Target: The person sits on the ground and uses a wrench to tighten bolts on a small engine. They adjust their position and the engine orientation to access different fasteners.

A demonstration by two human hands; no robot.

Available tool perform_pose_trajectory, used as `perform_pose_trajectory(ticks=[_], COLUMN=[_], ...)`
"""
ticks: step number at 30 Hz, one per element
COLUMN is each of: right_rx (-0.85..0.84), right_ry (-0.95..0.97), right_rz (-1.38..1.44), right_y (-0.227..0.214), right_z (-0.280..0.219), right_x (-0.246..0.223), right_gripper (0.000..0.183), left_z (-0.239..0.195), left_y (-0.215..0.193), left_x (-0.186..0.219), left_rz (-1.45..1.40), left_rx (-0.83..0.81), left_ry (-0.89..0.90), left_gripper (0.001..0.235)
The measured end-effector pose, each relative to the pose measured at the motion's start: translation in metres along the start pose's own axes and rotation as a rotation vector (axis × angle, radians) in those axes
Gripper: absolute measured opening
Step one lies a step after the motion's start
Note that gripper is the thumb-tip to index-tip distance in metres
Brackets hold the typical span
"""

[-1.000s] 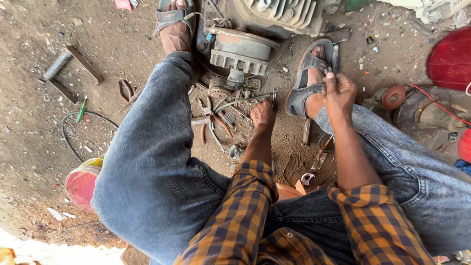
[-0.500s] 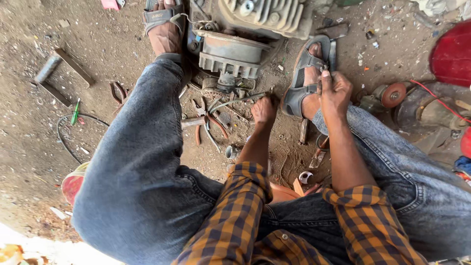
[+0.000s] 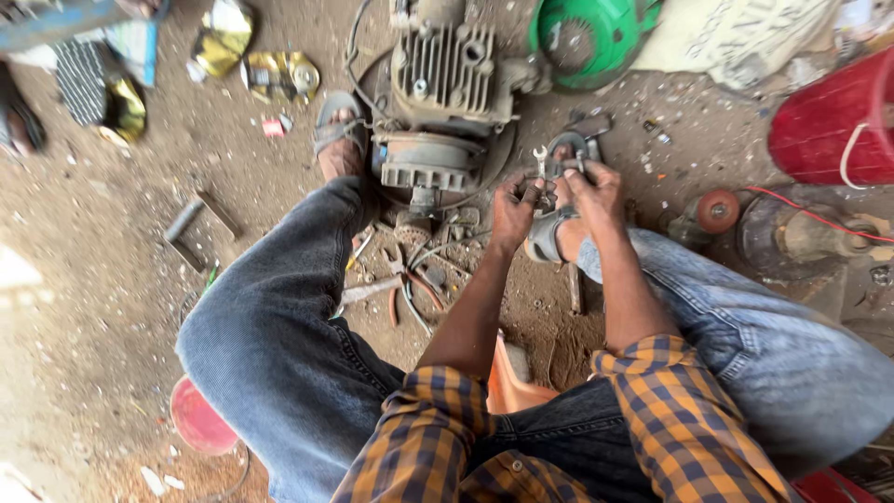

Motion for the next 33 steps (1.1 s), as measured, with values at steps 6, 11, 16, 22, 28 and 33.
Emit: perform_pose_trajectory(ticks=[6, 11, 16, 22, 28, 33], right_rx=[-0.047, -0.139, -0.239, -0.063, -0.037, -0.042], right_ry=[0.331, 0.37, 0.433, -0.012, -0.218, -0.061], right_rz=[0.023, 0.183, -0.066, -0.144, -0.082, 0.265], right_y=[-0.007, 0.013, 0.038, 0.097, 0.157, 0.154], right_z=[0.006, -0.01, -0.025, -0.034, -0.053, -0.057], right_x=[-0.039, -0.059, -0.034, -0.03, -0.063, -0.082], right_gripper=[0.023, 0.024, 0.028, 0.031, 0.029, 0.02], left_z=[-0.007, -0.006, -0.003, -0.039, -0.064, -0.054], left_y=[0.015, 0.007, -0.013, -0.062, -0.114, -0.118], left_x=[0.056, 0.061, 0.035, -0.016, -0.058, -0.056], left_rz=[0.071, -0.04, -0.102, -0.021, 0.316, 0.348], left_rx=[-0.118, 0.091, 0.245, 0.623, 0.644, 0.553], left_ry=[-0.032, -0.054, 0.064, 0.027, -0.386, -0.297], left_gripper=[0.03, 0.025, 0.013, 0.031, 0.053, 0.044])
Point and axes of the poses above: each hand's wrist, its own z-axis towards the middle knuckle, its own y-axis out of the palm, x = y × z, the point moved 2 cm from there along z, towards the middle knuckle, and after that the axes turned 5 degrees about y, right-handed, at the moved point
